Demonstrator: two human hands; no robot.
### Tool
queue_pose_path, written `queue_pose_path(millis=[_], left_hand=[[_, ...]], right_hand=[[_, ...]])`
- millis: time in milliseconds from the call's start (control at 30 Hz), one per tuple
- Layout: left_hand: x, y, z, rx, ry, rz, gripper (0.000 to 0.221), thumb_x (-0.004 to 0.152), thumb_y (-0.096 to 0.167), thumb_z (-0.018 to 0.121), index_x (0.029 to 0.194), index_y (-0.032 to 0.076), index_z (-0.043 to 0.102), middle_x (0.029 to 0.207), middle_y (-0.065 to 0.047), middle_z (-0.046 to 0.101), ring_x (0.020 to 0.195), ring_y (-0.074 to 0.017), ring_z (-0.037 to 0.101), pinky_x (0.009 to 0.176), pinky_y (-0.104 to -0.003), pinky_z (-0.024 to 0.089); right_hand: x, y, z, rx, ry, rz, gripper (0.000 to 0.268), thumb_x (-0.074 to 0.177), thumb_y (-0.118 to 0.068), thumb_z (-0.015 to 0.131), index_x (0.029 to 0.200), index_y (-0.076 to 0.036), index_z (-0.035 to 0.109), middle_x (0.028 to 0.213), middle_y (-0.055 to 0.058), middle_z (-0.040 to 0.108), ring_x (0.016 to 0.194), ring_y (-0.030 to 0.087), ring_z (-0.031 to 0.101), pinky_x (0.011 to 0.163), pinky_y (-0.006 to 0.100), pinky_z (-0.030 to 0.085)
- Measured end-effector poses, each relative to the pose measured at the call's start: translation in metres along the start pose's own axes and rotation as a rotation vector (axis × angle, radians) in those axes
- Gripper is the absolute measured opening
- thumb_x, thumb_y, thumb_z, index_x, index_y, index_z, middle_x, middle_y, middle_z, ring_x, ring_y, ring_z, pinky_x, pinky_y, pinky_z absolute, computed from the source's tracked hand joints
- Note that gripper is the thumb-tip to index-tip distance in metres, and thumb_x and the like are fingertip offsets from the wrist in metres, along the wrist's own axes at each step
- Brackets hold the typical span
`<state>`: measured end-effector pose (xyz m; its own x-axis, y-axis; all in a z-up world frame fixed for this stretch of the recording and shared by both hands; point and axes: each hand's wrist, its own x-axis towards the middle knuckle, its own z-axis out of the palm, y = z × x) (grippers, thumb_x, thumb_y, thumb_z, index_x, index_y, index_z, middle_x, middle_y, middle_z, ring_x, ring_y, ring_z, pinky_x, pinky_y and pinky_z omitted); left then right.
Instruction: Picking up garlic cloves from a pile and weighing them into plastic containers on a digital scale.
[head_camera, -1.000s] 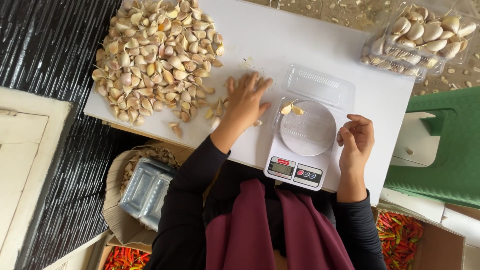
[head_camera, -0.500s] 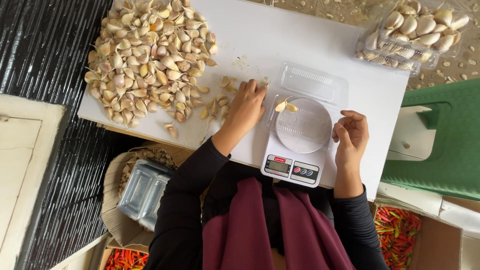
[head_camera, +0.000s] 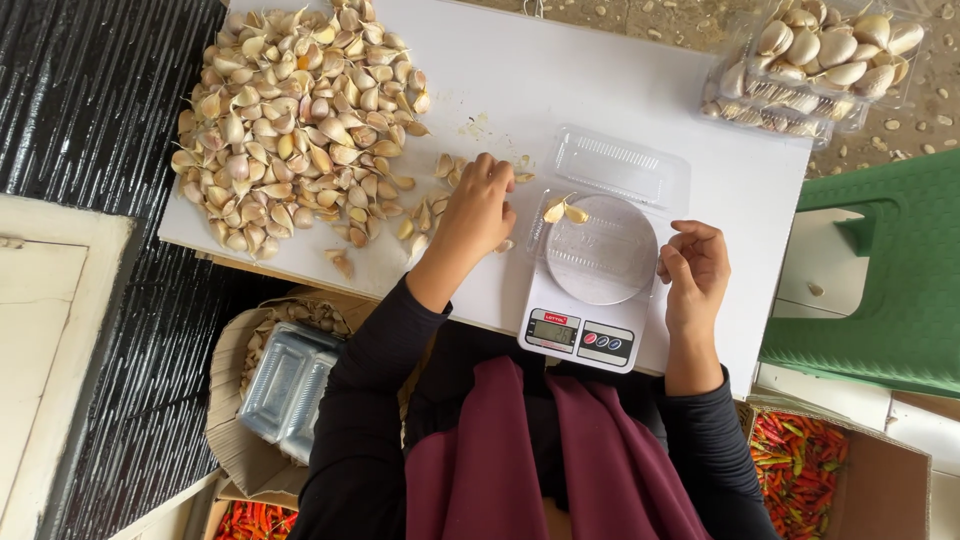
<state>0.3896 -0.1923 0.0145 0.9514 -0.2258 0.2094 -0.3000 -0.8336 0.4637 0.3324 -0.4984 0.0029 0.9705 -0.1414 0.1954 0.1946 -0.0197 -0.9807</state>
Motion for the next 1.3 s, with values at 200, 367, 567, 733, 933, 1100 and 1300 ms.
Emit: queue_pose_path(millis=[200, 367, 567, 733, 933, 1100, 1300], left_hand=[[-0.010, 0.004, -0.017, 0.261, -0.051, -0.040, 0.046, 0.070, 0.022, 0.088, 0.109, 0.011, 0.066, 0.116, -0.015, 0.056, 0.104, -0.0369, 0.062, 0.076, -0.044, 0.058], [-0.015, 0.004, -0.004, 0.356, -0.032, -0.093, 0.048, 0.074, 0.026, 0.086, 0.114, 0.012, 0.064, 0.112, -0.013, 0.058, 0.099, -0.0328, 0.065, 0.073, -0.039, 0.059], [-0.009, -0.003, 0.002, 0.316, 0.001, -0.106, 0.035, 0.074, 0.013, 0.082, 0.101, 0.011, 0.059, 0.097, -0.008, 0.058, 0.087, -0.0277, 0.068, 0.068, -0.034, 0.059], [-0.008, -0.004, -0.015, 0.205, 0.003, -0.115, 0.031, 0.077, 0.018, 0.078, 0.101, 0.010, 0.061, 0.096, -0.009, 0.058, 0.086, -0.0280, 0.069, 0.069, -0.035, 0.059], [-0.004, 0.017, -0.021, 0.077, -0.057, -0.038, 0.066, 0.079, 0.017, 0.083, 0.137, 0.006, 0.052, 0.111, -0.017, 0.061, 0.095, -0.0342, 0.070, 0.070, -0.042, 0.062], [0.005, 0.020, -0.019, 0.154, -0.114, 0.056, 0.064, 0.086, 0.012, 0.079, 0.144, 0.014, 0.051, 0.120, -0.021, 0.057, 0.098, -0.0310, 0.068, 0.060, -0.030, 0.062], [-0.002, 0.022, -0.009, 0.236, 0.006, 0.111, 0.025, 0.087, 0.005, 0.071, 0.111, 0.006, 0.066, 0.111, -0.009, 0.055, 0.094, -0.0245, 0.066, 0.061, -0.029, 0.064]], right_hand=[[0.000, 0.004, -0.002, 0.000, -0.001, 0.008, 0.024, 0.094, 0.005, 0.056, 0.118, 0.003, 0.058, 0.080, 0.009, 0.050, 0.066, 0.014, 0.054, 0.055, 0.024, 0.041], [-0.001, 0.005, -0.001, -0.010, 0.002, 0.014, 0.023, 0.095, 0.004, 0.057, 0.118, 0.003, 0.059, 0.080, 0.009, 0.050, 0.066, 0.014, 0.054, 0.055, 0.024, 0.041], [-0.001, 0.006, -0.002, -0.016, -0.003, 0.015, 0.022, 0.095, 0.003, 0.057, 0.117, 0.003, 0.059, 0.080, 0.009, 0.050, 0.067, 0.014, 0.054, 0.056, 0.024, 0.041], [0.000, 0.007, -0.002, -0.011, 0.002, 0.012, 0.021, 0.096, 0.001, 0.057, 0.117, 0.003, 0.060, 0.079, 0.008, 0.051, 0.066, 0.014, 0.055, 0.056, 0.024, 0.041], [0.000, 0.005, -0.001, -0.022, -0.010, 0.005, 0.021, 0.097, 0.001, 0.057, 0.117, 0.003, 0.059, 0.080, 0.008, 0.050, 0.067, 0.013, 0.053, 0.056, 0.024, 0.041], [0.000, 0.007, -0.002, -0.028, -0.012, 0.009, 0.020, 0.098, 0.000, 0.058, 0.118, 0.004, 0.059, 0.081, 0.009, 0.051, 0.067, 0.014, 0.054, 0.056, 0.025, 0.041], [-0.001, 0.006, -0.001, -0.026, -0.013, 0.012, 0.020, 0.098, -0.001, 0.058, 0.117, 0.005, 0.059, 0.080, 0.009, 0.051, 0.067, 0.014, 0.054, 0.056, 0.024, 0.041]])
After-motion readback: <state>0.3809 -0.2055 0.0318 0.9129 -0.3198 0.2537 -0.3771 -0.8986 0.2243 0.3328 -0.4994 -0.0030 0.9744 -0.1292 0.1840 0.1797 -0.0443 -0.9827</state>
